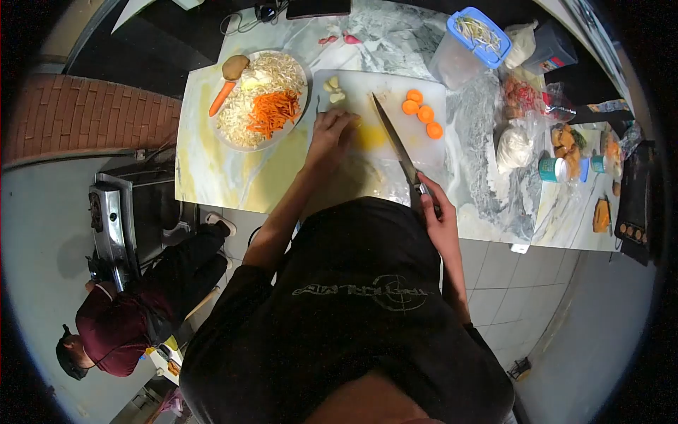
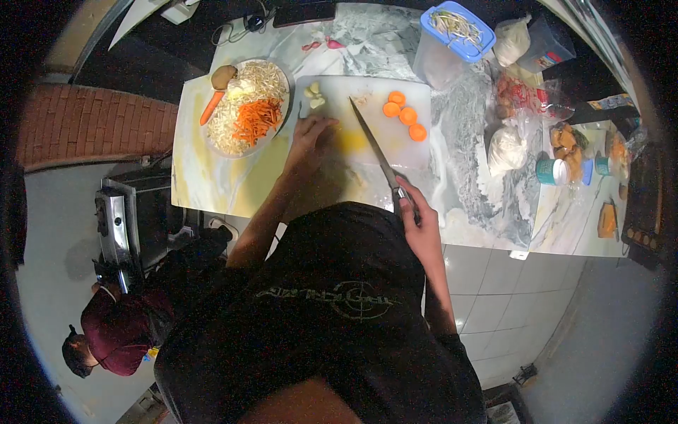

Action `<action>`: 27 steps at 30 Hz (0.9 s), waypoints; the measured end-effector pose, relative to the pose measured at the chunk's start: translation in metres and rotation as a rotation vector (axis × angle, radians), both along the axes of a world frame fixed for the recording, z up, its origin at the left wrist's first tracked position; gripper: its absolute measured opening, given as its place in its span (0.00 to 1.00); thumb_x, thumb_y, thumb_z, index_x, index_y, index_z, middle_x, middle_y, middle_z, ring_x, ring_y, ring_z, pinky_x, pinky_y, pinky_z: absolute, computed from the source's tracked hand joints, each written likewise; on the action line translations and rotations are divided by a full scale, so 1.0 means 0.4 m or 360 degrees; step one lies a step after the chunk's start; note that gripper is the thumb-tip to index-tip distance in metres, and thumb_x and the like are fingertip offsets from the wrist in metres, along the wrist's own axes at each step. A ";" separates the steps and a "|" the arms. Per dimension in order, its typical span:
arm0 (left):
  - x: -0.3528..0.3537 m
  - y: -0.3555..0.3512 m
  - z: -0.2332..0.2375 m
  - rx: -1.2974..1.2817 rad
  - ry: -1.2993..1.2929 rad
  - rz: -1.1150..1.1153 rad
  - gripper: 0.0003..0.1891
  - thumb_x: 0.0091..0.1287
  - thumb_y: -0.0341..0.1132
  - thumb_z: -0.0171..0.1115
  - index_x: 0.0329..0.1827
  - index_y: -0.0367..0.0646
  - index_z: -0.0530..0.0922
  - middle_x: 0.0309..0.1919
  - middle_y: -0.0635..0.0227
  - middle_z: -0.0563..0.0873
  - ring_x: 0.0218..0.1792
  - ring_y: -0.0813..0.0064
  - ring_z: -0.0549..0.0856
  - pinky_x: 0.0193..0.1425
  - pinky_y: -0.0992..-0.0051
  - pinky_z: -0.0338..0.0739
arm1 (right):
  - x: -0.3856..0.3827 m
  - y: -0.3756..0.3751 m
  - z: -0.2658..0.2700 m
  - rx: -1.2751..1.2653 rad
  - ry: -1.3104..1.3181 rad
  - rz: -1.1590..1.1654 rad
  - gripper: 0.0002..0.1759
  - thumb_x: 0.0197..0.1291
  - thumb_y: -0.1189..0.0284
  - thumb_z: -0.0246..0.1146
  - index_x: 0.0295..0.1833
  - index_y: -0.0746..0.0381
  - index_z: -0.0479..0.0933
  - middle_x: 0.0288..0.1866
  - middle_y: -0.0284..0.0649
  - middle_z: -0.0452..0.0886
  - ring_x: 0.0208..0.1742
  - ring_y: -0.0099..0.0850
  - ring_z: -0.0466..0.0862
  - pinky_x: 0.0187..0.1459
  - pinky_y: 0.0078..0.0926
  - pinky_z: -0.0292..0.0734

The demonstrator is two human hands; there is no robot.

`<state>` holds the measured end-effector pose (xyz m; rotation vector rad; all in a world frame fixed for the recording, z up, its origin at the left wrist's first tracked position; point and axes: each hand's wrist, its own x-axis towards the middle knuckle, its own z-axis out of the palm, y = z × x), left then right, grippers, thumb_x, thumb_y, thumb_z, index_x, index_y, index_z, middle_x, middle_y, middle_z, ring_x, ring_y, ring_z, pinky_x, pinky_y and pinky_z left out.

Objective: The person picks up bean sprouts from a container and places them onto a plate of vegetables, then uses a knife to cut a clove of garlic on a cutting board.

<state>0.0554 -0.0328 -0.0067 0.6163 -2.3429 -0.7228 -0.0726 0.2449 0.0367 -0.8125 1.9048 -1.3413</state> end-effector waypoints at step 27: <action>-0.047 0.046 -0.049 -0.0035 0.0164 0.0154 0.11 0.59 0.28 0.74 0.39 0.45 0.80 0.46 0.62 0.80 0.49 0.55 0.80 0.54 0.59 0.75 | 0.022 -0.031 0.110 0.0417 0.0091 0.0069 0.22 0.77 0.75 0.54 0.74 0.55 0.74 0.62 0.57 0.84 0.64 0.41 0.85 0.64 0.31 0.74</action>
